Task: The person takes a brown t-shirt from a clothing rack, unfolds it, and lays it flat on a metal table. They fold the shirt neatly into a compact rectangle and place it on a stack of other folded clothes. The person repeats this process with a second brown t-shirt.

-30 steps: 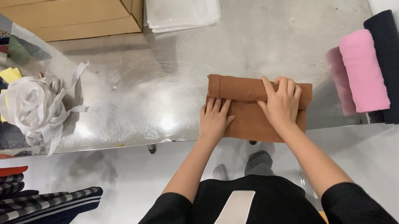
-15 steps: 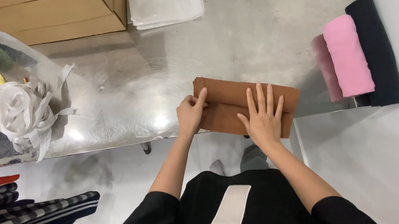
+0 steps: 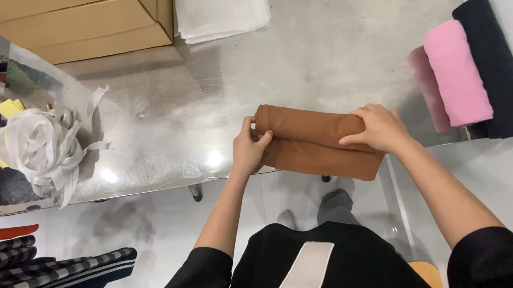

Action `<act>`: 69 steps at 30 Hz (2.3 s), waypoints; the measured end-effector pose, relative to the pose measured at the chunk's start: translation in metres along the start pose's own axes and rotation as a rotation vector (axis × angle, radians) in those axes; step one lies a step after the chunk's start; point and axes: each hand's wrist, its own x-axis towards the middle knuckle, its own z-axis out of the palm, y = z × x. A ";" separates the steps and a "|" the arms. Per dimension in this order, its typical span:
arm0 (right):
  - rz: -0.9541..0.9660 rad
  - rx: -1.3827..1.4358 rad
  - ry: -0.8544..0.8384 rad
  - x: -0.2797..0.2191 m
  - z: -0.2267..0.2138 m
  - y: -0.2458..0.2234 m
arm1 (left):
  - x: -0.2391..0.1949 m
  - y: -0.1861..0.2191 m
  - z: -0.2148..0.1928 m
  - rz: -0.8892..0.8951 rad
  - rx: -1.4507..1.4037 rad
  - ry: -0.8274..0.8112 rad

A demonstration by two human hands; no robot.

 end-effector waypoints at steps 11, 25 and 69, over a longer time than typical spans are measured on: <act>-0.110 -0.342 0.578 0.022 0.063 -0.003 | 0.013 0.016 -0.005 0.060 0.310 0.047; -0.120 0.190 0.258 -0.027 -0.015 -0.030 | -0.009 -0.054 0.005 0.359 0.040 0.043; -0.198 -0.032 0.540 -0.033 0.105 -0.062 | -0.003 -0.008 -0.013 0.139 0.324 -0.072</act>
